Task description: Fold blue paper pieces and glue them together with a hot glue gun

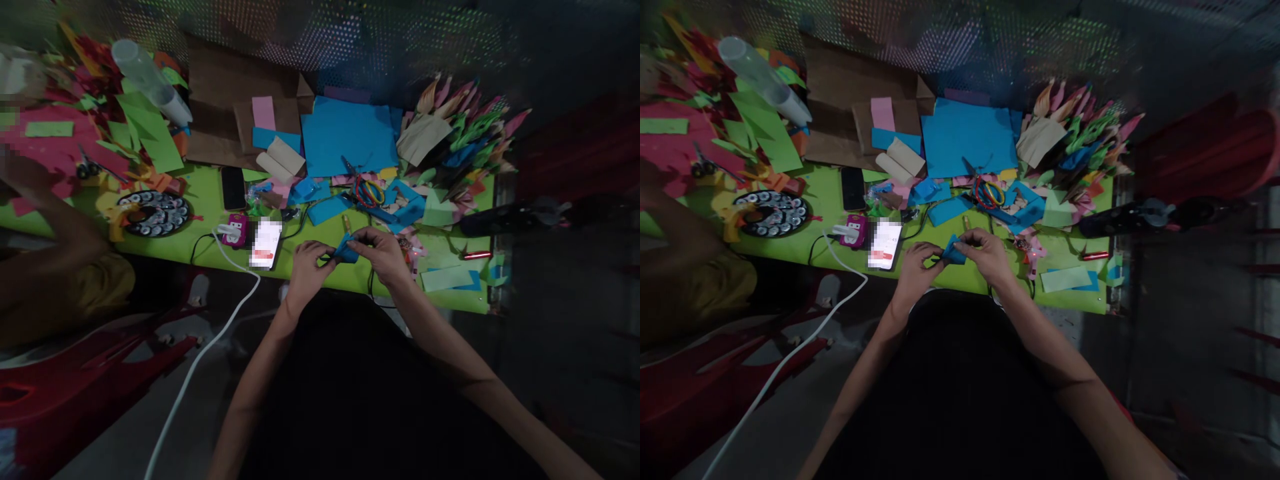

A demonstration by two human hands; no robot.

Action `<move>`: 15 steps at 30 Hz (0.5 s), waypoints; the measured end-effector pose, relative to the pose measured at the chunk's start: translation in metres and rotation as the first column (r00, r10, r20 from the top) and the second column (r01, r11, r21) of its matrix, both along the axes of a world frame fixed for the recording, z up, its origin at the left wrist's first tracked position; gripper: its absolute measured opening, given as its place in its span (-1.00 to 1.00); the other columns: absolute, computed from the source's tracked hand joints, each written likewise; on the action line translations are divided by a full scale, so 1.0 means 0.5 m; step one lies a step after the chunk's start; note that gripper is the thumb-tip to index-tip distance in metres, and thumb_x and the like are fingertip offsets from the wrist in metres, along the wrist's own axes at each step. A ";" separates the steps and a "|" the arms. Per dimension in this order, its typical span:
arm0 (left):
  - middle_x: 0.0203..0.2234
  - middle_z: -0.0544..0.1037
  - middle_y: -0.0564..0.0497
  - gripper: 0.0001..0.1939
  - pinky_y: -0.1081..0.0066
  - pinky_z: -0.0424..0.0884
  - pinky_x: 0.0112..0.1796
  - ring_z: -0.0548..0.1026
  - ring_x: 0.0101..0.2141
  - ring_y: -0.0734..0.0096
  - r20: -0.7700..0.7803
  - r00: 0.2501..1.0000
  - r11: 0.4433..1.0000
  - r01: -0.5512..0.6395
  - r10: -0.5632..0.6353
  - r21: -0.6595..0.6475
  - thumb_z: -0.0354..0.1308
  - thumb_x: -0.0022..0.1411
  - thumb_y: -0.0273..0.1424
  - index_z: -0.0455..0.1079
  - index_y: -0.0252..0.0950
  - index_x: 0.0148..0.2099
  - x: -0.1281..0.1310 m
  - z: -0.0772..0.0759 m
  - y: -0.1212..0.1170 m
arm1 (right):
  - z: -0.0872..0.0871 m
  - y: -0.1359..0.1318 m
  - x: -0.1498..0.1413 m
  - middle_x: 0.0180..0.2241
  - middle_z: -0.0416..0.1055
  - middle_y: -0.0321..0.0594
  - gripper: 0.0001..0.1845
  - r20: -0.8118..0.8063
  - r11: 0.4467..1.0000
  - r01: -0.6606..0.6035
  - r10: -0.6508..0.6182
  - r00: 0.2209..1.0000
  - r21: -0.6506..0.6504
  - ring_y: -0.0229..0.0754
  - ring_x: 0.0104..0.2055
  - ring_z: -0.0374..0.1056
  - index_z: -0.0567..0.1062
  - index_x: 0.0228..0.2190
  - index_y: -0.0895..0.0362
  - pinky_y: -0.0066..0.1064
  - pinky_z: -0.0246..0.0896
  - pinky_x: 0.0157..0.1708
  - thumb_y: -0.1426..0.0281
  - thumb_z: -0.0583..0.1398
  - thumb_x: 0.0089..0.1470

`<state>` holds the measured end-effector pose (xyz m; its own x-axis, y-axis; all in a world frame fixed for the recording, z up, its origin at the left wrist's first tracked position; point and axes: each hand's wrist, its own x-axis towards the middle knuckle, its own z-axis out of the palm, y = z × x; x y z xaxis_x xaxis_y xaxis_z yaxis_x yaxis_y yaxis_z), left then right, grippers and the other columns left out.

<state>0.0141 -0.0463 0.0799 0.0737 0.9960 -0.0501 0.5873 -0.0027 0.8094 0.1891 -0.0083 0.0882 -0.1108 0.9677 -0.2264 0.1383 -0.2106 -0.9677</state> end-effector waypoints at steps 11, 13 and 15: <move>-0.32 0.66 0.05 -0.94 0.18 0.32 -0.02 0.53 -0.13 0.23 -0.018 1.000 1.000 0.002 -0.003 -0.020 0.32 0.15 -0.45 0.54 -0.17 -0.31 0.001 0.009 0.001 | 0.002 -0.003 -0.003 -0.51 0.40 -0.32 -0.68 0.008 1.000 0.027 -0.027 1.000 0.013 -0.21 -0.41 0.30 0.49 -0.51 0.09 -0.35 0.20 -0.35 0.14 0.40 -0.17; -0.32 0.66 0.05 -0.94 0.18 0.32 -0.01 0.53 -0.13 0.23 -0.015 1.000 1.000 0.001 -0.001 -0.021 0.32 0.15 -0.44 0.54 -0.17 -0.30 0.001 0.007 0.000 | 0.000 -0.004 -0.001 -0.49 0.40 -0.32 -0.67 0.010 1.000 0.007 -0.007 1.000 0.013 -0.21 -0.40 0.31 0.49 -0.50 0.09 -0.34 0.21 -0.34 0.12 0.39 -0.16; -0.32 0.66 0.05 -0.94 0.18 0.32 -0.02 0.53 -0.13 0.23 -0.014 1.000 1.000 -0.001 0.001 -0.023 0.32 0.15 -0.44 0.54 -0.17 -0.31 0.000 0.007 -0.002 | -0.002 -0.005 0.000 -0.49 0.40 -0.33 -0.66 0.007 1.000 -0.002 0.002 1.000 0.007 -0.22 -0.40 0.30 0.49 -0.49 0.09 -0.35 0.20 -0.34 0.11 0.39 -0.15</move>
